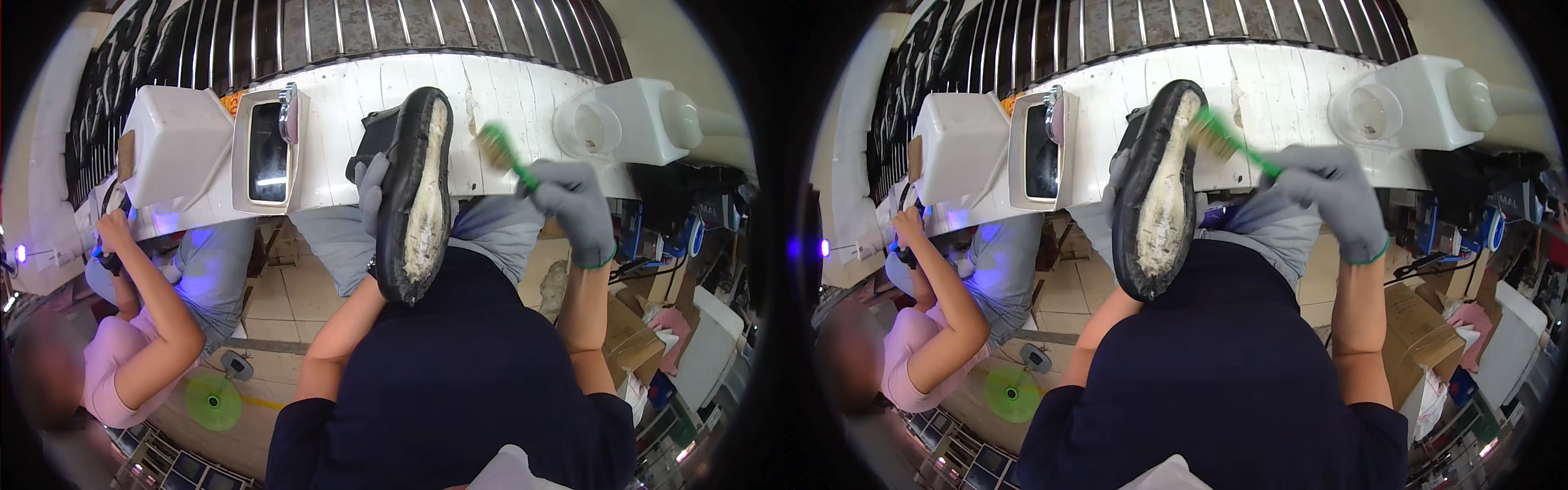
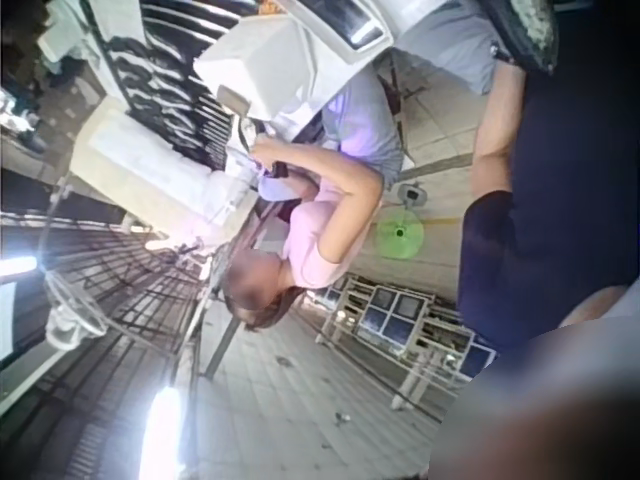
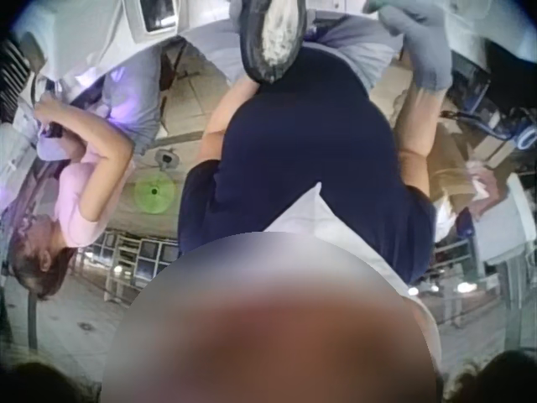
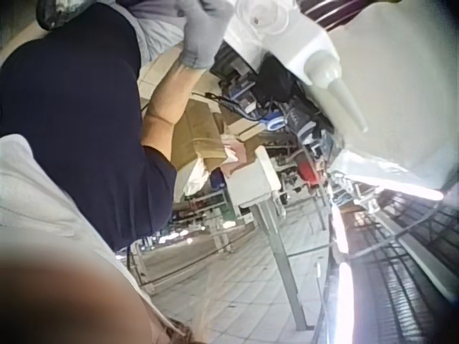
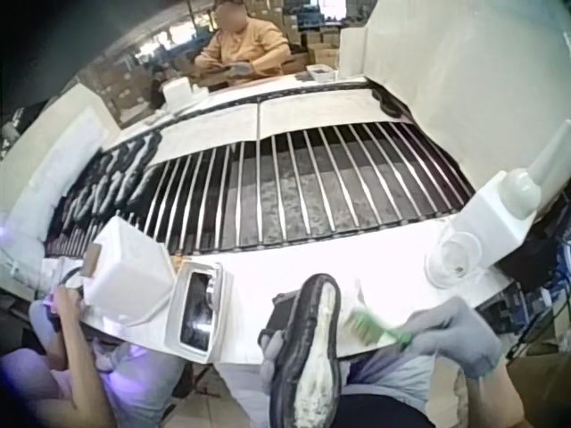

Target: Applying adhesive to the bottom edges of black boots using a brush and solvent at a manufacturing station.

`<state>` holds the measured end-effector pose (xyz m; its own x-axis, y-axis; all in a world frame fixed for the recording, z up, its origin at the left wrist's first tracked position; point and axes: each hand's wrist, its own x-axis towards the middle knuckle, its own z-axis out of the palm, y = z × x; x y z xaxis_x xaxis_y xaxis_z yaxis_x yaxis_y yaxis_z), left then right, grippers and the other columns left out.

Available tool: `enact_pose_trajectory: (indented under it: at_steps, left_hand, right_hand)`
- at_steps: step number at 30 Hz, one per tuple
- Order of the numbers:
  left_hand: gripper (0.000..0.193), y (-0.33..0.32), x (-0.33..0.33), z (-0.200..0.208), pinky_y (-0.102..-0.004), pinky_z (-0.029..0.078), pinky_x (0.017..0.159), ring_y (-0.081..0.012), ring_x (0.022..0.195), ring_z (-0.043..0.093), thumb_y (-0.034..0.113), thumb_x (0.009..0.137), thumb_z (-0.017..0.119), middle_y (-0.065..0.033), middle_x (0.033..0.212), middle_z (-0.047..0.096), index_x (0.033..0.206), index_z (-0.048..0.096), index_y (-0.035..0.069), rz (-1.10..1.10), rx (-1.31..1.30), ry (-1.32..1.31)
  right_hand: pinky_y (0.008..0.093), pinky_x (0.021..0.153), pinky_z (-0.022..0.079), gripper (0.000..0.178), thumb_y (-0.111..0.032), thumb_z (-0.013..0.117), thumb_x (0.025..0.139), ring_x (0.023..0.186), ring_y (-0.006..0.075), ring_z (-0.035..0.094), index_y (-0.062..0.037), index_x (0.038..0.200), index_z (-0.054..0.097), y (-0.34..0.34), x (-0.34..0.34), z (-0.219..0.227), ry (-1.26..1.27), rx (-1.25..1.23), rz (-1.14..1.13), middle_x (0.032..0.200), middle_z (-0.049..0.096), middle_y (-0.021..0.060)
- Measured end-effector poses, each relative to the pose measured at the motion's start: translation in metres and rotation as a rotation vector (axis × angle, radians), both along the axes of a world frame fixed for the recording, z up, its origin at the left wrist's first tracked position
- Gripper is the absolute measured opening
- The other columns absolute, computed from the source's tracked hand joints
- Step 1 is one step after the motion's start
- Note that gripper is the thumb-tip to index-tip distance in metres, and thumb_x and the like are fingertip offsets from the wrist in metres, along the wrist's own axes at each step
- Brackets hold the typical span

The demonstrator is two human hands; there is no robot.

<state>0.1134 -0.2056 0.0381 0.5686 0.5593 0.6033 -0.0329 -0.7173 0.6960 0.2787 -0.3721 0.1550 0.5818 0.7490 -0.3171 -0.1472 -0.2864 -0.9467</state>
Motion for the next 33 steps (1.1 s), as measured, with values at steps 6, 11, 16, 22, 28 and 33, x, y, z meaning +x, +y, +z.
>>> enact_pose_trajectory:
  at_steps: [6,11,16,22,28,33]
  left_hand:
    - [0.071,-0.004,-0.002,-0.009,-0.0487,0.031,0.108,-0.0333,0.12,0.05,0.033,0.081,0.073,-0.0184,0.13,0.047,0.134,0.034,0.007,-0.007,-0.01,-0.102]
    - [0.076,-0.004,0.002,-0.011,-0.0521,0.029,0.109,-0.0341,0.12,0.05,0.033,0.078,0.076,-0.0185,0.131,0.045,0.134,0.03,0.009,-0.007,-0.014,-0.154]
    - [0.082,-0.006,0.002,-0.019,-0.0555,0.026,0.11,-0.0349,0.12,0.05,0.032,0.075,0.079,-0.0187,0.132,0.043,0.133,0.026,0.011,0.015,-0.009,-0.228]
    - [0.084,-0.006,-0.01,-0.021,-0.0557,0.027,0.11,-0.0338,0.118,0.05,0.031,0.076,0.079,-0.0193,0.129,0.043,0.134,0.022,0.01,-0.012,-0.103,0.039]
    - [0.082,-0.006,0.001,-0.011,-0.056,0.028,0.109,-0.0339,0.117,0.05,0.031,0.077,0.078,-0.0197,0.129,0.043,0.133,0.022,0.008,0.022,-0.002,-0.12]
    - [0.081,-0.004,0.001,-0.003,-0.0559,0.028,0.109,-0.034,0.117,0.051,0.031,0.077,0.078,-0.0198,0.128,0.043,0.132,0.023,0.008,0.032,0.011,-0.147]
  right_hand:
    - [0.0236,0.066,0.049,0.025,-0.003,0.075,0.074,0.076,0.0123,0.064,-0.0026,0.099,0.073,0.018,-0.054,0.005,-0.107,0.042,0.093,0.086,0.068,0.0086]
    - [0.0243,0.066,0.049,0.021,-0.003,0.074,0.075,0.074,0.0151,0.065,-0.0011,0.095,0.073,0.024,-0.069,-0.003,-0.368,0.055,0.028,0.086,0.068,0.0099]
    - [0.024,0.065,0.048,0.019,-0.004,0.072,0.077,0.071,0.0137,0.064,-0.0012,0.096,0.073,0.031,-0.06,-0.018,-0.517,-0.052,-0.09,0.081,0.067,0.0092]
    - [0.0221,0.058,0.043,0.014,-0.009,0.07,0.082,0.063,0.0067,0.056,-0.0031,0.095,0.073,0.045,-0.029,-0.045,-0.547,-0.19,-0.157,0.079,0.068,0.0055]
    - [0.0216,0.054,0.041,0.014,-0.017,0.07,0.085,0.059,0.0045,0.053,-0.0053,0.092,0.074,0.059,0.001,-0.052,-0.606,-0.168,-0.216,0.078,0.069,0.002]
    - [0.0217,0.057,0.041,0.011,-0.014,0.07,0.084,0.062,0.0054,0.053,-0.0053,0.091,0.074,0.024,-0.034,-0.025,-0.46,-0.021,0.077,0.08,0.069,0.003]
